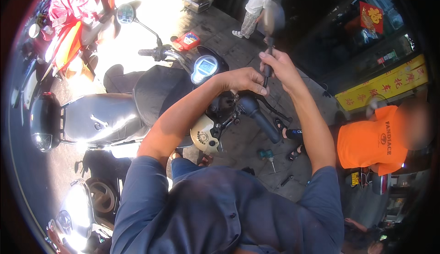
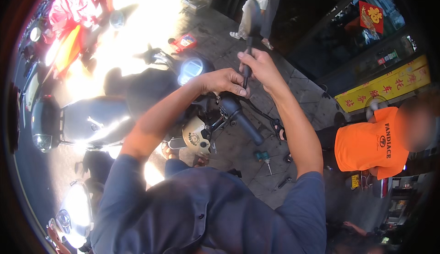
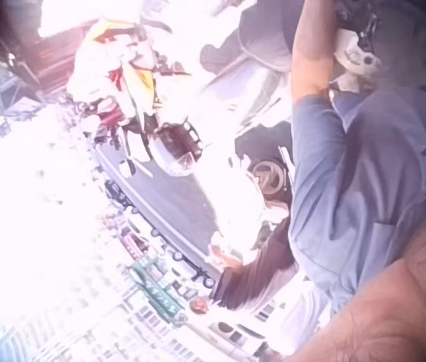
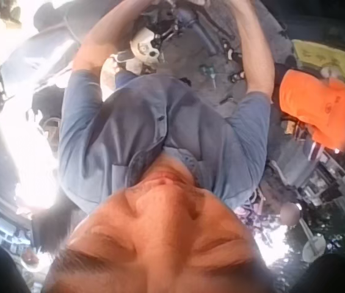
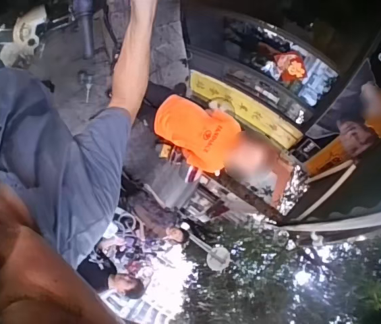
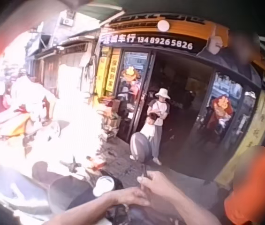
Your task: The person repairs the electrical system of a scooter by hand, manipulating wires and connectors under the handlebar area. They connect a blue electrical connector and adjust components within the scooter's front assembly.
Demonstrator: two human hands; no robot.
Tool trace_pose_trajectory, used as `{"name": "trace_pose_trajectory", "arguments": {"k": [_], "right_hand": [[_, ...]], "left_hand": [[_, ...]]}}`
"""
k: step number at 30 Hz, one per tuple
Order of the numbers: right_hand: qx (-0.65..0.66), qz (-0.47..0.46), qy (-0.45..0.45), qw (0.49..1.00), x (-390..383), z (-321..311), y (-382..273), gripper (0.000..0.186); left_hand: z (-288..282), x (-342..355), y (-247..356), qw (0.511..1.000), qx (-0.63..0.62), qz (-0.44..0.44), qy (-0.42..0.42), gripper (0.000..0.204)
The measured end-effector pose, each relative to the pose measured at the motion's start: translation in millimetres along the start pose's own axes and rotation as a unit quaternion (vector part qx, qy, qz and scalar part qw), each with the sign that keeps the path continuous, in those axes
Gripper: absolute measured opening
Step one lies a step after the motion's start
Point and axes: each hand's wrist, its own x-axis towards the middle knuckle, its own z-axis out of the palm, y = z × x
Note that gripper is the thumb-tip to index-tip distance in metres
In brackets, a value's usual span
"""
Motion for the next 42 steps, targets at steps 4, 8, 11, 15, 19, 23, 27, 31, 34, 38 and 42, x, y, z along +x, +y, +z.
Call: {"name": "trace_pose_trajectory", "arguments": {"k": [4,8,11,15,19,23,27,31,34,38,42], "right_hand": [[0.239,-0.099,0.162,0.952,-70,0,49,0.018],[-0.283,-0.350,0.142,0.882,-77,37,23,0.017],[-0.379,-0.198,0.070,0.902,-23,43,-27,0.024],[0.135,0.019,0.049,0.989,-11,-3,16,0.024],[0.115,-0.131,0.232,0.957,-101,18,49,0.026],[-0.443,-0.333,0.163,0.816,-71,50,-7,0.018],[-0.102,-0.006,0.024,0.994,-4,19,-20,0.022],[0.280,-0.055,0.150,0.947,-64,-4,45,0.021],[-0.085,-0.252,0.231,0.936,-111,42,40,0.021],[-0.442,-0.250,0.114,0.854,-32,55,-27,0.022],[0.131,0.037,0.066,0.988,-5,-8,20,0.029]], "left_hand": [[0,2,8,0.999,0.030,0.013,0.011,0.030],[2,-9,10,0.999,0.036,-0.009,0.034,0.035],[3,-12,9,0.998,-0.016,0.017,0.054,0.034],[-2,0,2,1.000,0.010,0.014,-0.003,0.027],[3,-3,6,0.999,0.007,0.040,-0.017,0.028],[2,-8,10,0.998,0.049,0.037,0.017,0.029],[4,2,-6,0.998,-0.008,0.054,0.011,0.029],[3,-2,6,0.999,0.029,0.042,0.001,0.028],[0,-3,8,0.999,0.013,0.031,-0.020,0.029],[5,-9,-3,0.992,-0.044,0.075,0.089,0.030],[-2,3,-4,0.999,-0.003,0.053,-0.015,0.033]]}}
